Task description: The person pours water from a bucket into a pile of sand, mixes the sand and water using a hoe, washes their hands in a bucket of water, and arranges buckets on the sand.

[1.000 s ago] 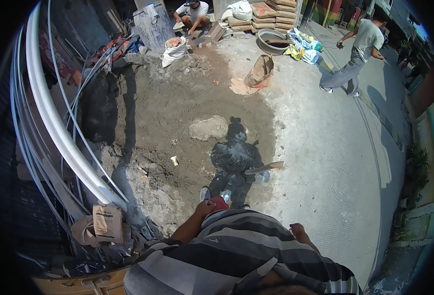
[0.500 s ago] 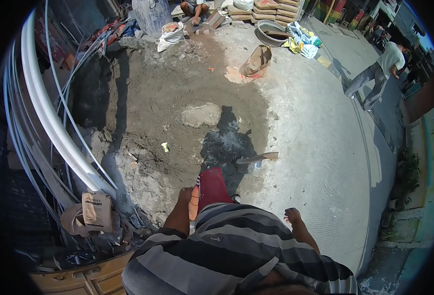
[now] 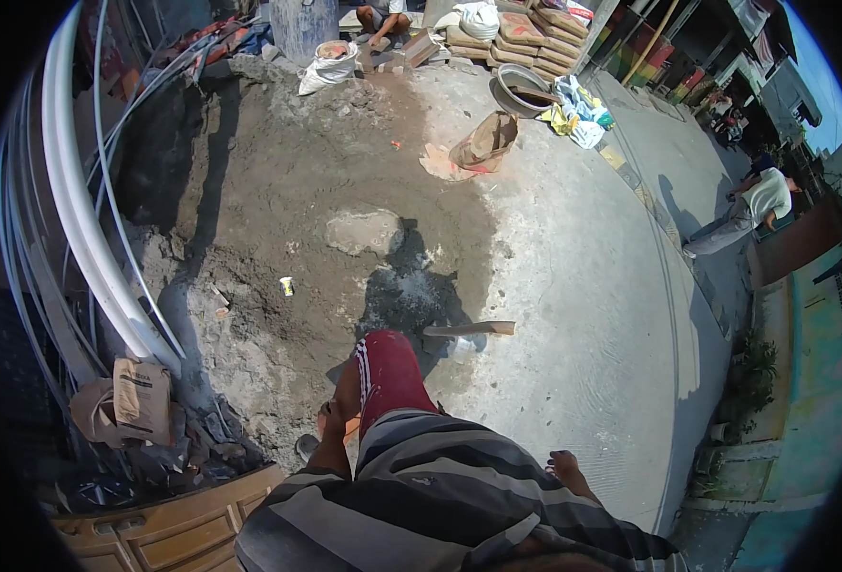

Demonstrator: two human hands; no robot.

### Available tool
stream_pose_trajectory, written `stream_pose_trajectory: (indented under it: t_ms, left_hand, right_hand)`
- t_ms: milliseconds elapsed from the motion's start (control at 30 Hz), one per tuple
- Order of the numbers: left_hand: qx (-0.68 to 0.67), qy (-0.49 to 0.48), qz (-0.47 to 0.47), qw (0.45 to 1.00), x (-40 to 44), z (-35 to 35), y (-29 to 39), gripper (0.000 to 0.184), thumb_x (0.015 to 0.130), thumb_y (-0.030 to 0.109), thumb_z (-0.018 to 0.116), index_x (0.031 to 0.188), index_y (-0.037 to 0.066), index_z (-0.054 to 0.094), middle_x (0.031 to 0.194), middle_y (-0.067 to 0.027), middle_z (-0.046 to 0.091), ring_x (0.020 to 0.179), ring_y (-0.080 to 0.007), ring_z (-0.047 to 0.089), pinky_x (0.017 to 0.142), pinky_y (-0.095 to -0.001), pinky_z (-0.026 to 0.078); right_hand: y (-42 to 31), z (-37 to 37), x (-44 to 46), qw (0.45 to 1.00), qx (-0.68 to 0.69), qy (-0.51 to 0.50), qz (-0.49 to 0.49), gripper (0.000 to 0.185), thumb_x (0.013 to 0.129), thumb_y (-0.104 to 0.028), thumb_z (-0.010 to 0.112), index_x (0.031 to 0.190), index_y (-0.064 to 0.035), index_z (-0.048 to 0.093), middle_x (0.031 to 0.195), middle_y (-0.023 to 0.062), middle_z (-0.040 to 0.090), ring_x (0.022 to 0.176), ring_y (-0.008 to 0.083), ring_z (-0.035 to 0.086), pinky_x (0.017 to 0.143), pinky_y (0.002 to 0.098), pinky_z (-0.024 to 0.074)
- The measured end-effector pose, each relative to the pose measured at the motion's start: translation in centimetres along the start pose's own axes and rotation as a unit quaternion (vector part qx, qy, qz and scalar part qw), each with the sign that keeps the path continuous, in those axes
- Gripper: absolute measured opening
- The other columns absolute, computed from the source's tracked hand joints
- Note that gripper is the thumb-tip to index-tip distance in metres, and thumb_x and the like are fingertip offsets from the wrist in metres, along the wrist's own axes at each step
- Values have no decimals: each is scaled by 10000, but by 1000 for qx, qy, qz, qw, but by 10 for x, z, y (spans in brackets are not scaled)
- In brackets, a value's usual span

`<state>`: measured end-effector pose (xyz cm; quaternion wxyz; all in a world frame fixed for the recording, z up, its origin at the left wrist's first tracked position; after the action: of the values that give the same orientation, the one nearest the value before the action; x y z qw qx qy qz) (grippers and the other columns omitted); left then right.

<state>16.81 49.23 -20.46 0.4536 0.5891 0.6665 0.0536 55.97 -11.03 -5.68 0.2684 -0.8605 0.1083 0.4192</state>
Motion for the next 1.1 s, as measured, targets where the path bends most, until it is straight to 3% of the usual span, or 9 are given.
stream_pose_trajectory:
  t_ms: [33, 300, 567, 633, 700, 733, 800, 1000, 1100]
  left_hand:
    - [14, 20, -25, 999, 5, -1, -7, 616, 891, 544, 415, 1261, 59, 498, 1220, -192, 543, 1111, -352, 544, 911, -446, 430]
    - [56, 18, -66, 996, 1, -19, 17, 582, 888, 524, 456, 1255, 73, 478, 1151, -178, 587, 1025, -327, 603, 802, -446, 484]
    - [125, -23, -23, 992, -34, -42, 72, 653, 875, 579, 421, 1324, 106, 462, 1206, -203, 581, 1134, -356, 548, 926, -467, 426]
    - [107, -34, -70, 991, -27, -44, 67, 676, 865, 601, 413, 1333, 114, 453, 1224, -209, 567, 1147, -361, 538, 939, -469, 418]
    - [86, -44, -119, 988, -20, -42, 46, 699, 855, 623, 406, 1343, 123, 444, 1242, -215, 554, 1160, -366, 528, 951, -471, 410]
    - [117, -49, -99, 987, -10, -39, 39, 715, 847, 638, 401, 1344, 125, 442, 1248, -214, 550, 1159, -371, 527, 953, -471, 408]
    - [150, -52, -79, 984, -4, -38, 30, 731, 839, 653, 397, 1344, 127, 440, 1254, -214, 547, 1159, -375, 525, 956, -471, 406]
    - [82, -70, -121, 987, 6, -34, -6, 759, 834, 666, 413, 1354, 113, 417, 1290, -214, 521, 1176, -381, 510, 976, -461, 389]
    - [123, -78, -49, 988, 23, -16, -23, 787, 831, 678, 421, 1366, 101, 399, 1302, -216, 511, 1201, -375, 491, 992, -451, 374]
  right_hand:
    - [2, 2, -2, 981, 169, 25, 93, 325, 862, -182, 557, 1106, 32, 552, 891, 163, 630, 593, 227, 623, 449, 334, 466]
    - [-63, 15, -19, 995, 93, 39, 6, 305, 853, -180, 572, 1085, 18, 567, 875, 157, 644, 617, 215, 631, 490, 325, 486]
    - [-14, 24, -6, 991, 122, 10, 59, 283, 864, -179, 569, 1074, 11, 555, 889, 166, 636, 644, 243, 631, 526, 359, 506]
    - [3, 22, -2, 992, 110, -8, 62, 278, 875, -164, 559, 1103, -9, 526, 911, 176, 626, 683, 259, 624, 561, 379, 514]
    - [-19, 26, -3, 986, -128, -59, -89, 285, 866, -156, 564, 1103, -2, 524, 919, 186, 624, 711, 275, 625, 601, 412, 518]
    - [-24, 28, -4, 986, -129, -60, -90, 285, 866, -156, 564, 1103, -2, 524, 919, 186, 624, 711, 275, 625, 601, 412, 518]
    - [-7, 16, -4, 993, 99, 26, 62, 305, 855, -205, 576, 1049, 30, 578, 871, 143, 648, 618, 229, 648, 495, 348, 505]
    - [-48, 23, 2, 996, 80, 24, 22, 311, 846, -200, 587, 1053, 31, 567, 870, 148, 648, 632, 227, 648, 511, 347, 507]
    - [-68, 28, -2, 996, 80, 23, 11, 303, 839, -201, 599, 1036, 28, 568, 871, 149, 650, 635, 221, 646, 520, 345, 508]
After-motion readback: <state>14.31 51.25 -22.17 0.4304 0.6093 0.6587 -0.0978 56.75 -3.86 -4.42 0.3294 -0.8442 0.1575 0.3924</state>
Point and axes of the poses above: each hand's wrist, its own x-axis towards the middle knuckle, its own z-axis out of the palm, y = z × x, the point moved 10 cm from there along x, towards the middle knuckle
